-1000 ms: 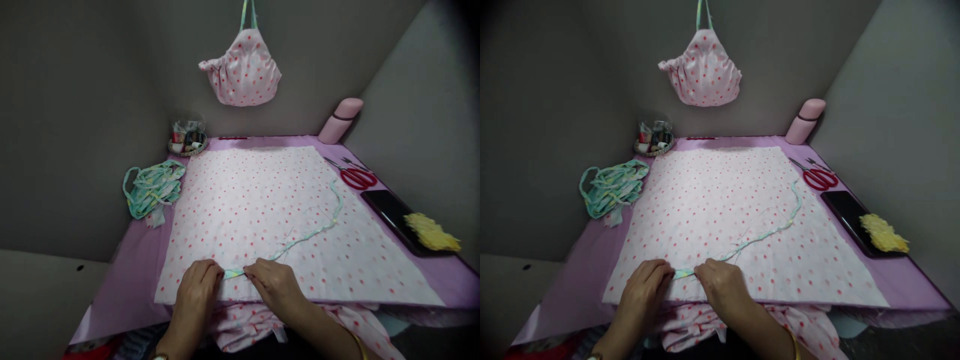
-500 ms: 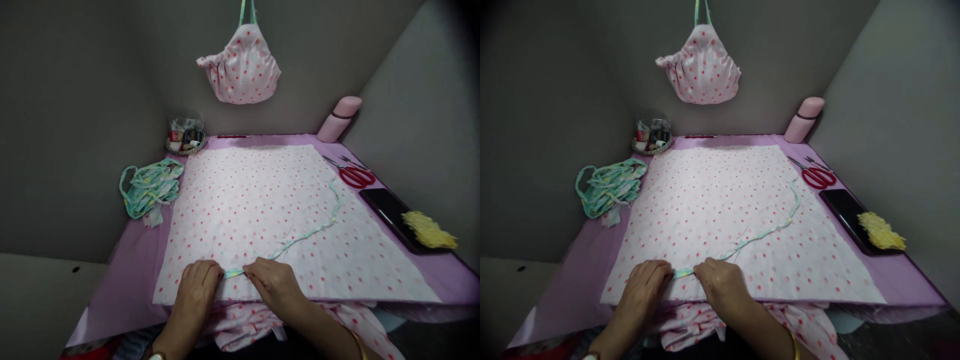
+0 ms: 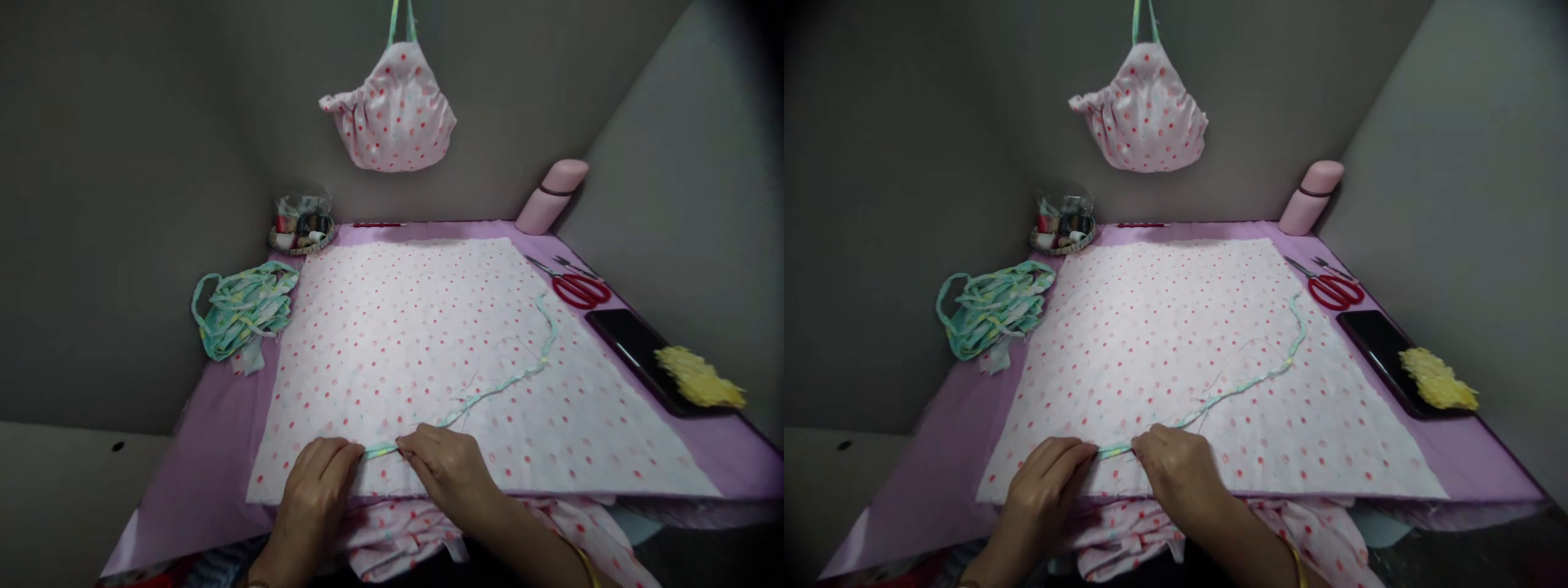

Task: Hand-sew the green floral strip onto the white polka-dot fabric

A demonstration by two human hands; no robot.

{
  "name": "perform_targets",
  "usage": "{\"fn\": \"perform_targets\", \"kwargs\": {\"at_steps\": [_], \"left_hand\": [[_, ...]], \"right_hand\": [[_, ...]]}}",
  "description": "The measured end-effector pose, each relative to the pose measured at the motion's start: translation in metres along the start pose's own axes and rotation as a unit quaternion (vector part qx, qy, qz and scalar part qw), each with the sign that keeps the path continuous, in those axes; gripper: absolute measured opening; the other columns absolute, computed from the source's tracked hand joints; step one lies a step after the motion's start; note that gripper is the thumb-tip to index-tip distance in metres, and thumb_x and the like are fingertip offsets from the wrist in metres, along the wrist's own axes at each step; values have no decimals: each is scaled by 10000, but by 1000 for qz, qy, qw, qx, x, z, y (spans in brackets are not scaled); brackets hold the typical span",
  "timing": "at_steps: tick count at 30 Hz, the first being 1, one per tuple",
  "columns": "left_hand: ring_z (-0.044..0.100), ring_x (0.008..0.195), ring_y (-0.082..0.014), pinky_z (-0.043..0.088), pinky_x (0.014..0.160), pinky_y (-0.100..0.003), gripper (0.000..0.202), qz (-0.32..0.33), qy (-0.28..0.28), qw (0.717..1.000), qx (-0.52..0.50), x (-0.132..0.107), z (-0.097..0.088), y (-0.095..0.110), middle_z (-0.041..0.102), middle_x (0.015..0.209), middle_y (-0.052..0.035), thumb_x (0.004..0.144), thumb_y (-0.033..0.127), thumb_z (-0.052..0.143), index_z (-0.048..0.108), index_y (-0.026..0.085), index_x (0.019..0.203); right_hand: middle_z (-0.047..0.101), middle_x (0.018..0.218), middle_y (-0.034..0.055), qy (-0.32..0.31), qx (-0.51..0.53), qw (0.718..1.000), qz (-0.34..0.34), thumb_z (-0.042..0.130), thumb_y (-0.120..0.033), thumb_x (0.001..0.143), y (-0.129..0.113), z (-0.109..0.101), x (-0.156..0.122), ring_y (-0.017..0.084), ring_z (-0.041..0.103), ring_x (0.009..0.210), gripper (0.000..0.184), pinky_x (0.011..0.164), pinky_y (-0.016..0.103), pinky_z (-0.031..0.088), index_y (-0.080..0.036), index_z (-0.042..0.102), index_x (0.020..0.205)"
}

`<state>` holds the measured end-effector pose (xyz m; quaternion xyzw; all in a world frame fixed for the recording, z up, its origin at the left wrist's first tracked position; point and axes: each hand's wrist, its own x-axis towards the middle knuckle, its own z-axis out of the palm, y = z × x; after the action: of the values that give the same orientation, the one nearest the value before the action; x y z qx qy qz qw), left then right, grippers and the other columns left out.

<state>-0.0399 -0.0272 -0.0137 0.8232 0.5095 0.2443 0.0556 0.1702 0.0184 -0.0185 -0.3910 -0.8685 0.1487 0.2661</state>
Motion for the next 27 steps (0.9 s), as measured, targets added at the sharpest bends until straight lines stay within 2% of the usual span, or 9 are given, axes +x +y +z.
{"fn": "perform_targets", "kwargs": {"at_steps": [5, 9, 11, 14, 19, 22, 27], "left_hand": [[594, 771, -232, 511, 674, -356, 362, 30, -6, 1000, -6, 6, -7, -1, 637, 882, -108, 693, 260, 682, 570, 133, 1012], [596, 779, -231, 524, 681, -363, 440, 38, -50, 998, -23, 15, -18, 1, 644, 894, -101, 651, 293, 736, 571, 126, 1023], [594, 780, -218, 525, 689, -359, 323, 27, -61, 997, -28, 17, -18, 2, 643, 892, -92, 722, 255, 684, 581, 133, 1002], [590, 755, -213, 518, 674, -367, 105, 5, -34, 999, -7, 16, -13, 4, 642, 849, -79, 842, 210, 557, 604, 153, 917], [579, 760, -226, 501, 668, -374, 140, -8, -4, 1000, -12, 11, -1, 4, 644, 832, -91, 869, 136, 483, 614, 131, 918], [568, 766, -212, 488, 674, -351, 151, -39, 8, 998, -48, 10, 1, 4, 631, 824, -82, 885, 123, 460, 610, 138, 899], [578, 735, -199, 481, 659, -332, 138, -96, -24, 992, -77, 14, 0, 5, 625, 775, -55, 888, 162, 482, 603, 161, 823]], "right_hand": [[611, 662, 32, -4, 5, 1000, 1, 353, -160, 929, 0, 0, -1, 140, 583, 625, 295, 573, 221, 405, -164, 634, 841], [610, 658, 30, 3, -1, 1000, -5, 353, -162, 930, 1, 1, -1, 139, 581, 620, 292, 571, 221, 398, -166, 627, 829], [611, 661, 32, 2, -3, 1000, -3, 354, -162, 929, 1, 2, -1, 141, 581, 622, 291, 570, 223, 397, -168, 627, 827], [613, 663, 34, -1, 0, 1000, 0, 350, -161, 927, 1, 2, -1, 141, 582, 623, 293, 574, 224, 398, -170, 627, 830], [622, 684, 35, -12, 2, 1000, 7, 364, -157, 917, 1, 2, -1, 151, 590, 640, 273, 578, 232, 399, -171, 626, 843], [624, 687, 37, -19, 4, 1000, 8, 371, -154, 913, 1, 2, -2, 151, 591, 644, 265, 583, 232, 398, -171, 627, 850], [627, 687, 37, -23, 20, 999, 20, 377, -154, 906, 1, 1, -2, 149, 591, 645, 260, 580, 227, 395, -173, 627, 837]]}}
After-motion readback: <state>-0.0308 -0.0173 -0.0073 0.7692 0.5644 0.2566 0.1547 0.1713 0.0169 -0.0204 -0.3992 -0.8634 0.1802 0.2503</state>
